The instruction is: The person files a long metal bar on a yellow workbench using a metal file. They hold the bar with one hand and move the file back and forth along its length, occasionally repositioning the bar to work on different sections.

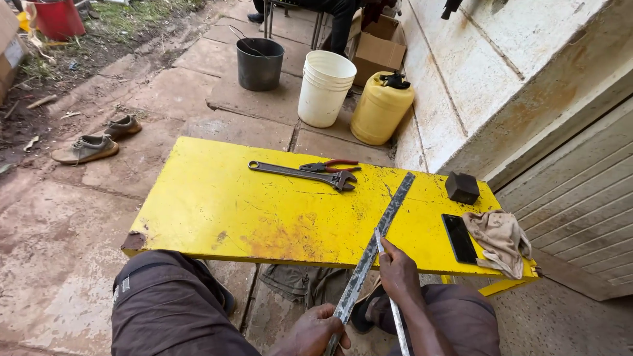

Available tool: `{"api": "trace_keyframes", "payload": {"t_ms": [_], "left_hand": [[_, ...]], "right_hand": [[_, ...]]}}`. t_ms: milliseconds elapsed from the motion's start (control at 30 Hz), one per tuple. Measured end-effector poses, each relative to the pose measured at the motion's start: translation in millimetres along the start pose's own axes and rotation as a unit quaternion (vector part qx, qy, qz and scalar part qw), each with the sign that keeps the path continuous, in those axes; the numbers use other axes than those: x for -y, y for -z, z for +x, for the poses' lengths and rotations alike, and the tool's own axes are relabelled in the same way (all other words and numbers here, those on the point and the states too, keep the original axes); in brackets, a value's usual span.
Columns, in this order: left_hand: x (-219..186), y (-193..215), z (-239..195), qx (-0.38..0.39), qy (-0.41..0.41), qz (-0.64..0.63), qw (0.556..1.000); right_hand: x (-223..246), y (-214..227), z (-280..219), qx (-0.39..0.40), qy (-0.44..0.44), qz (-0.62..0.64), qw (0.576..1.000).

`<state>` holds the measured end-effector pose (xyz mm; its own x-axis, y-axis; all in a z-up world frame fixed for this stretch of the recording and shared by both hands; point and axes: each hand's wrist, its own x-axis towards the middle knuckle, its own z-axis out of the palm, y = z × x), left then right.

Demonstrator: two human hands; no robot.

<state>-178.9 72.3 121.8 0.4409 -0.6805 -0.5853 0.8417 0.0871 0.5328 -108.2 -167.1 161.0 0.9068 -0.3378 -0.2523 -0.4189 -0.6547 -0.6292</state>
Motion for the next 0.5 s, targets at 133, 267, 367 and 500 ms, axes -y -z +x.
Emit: {"api": "trace_keyframes", "payload": {"t_ms": [133, 267, 367, 500], "left_hand": [[11, 18, 62, 0.056, -0.025, -0.058, 0.996], [-14, -16, 31, -0.003, -0.035, -0.028, 0.999], [-17, -27, 24, -0.005, -0.036, -0.015, 0.999], [-24, -31, 17, -0.042, -0.023, 0.024, 0.999]], "right_hand": [[18, -4, -6, -0.018, -0.023, -0.045, 0.999], [18, -9, 1, -0.030, -0.020, -0.116, 0.993], [11, -10, 5, -0.035, -0.023, -0.161, 0.986], [5, -23, -18, -0.054, 0.010, -0.299, 0.953]]}}
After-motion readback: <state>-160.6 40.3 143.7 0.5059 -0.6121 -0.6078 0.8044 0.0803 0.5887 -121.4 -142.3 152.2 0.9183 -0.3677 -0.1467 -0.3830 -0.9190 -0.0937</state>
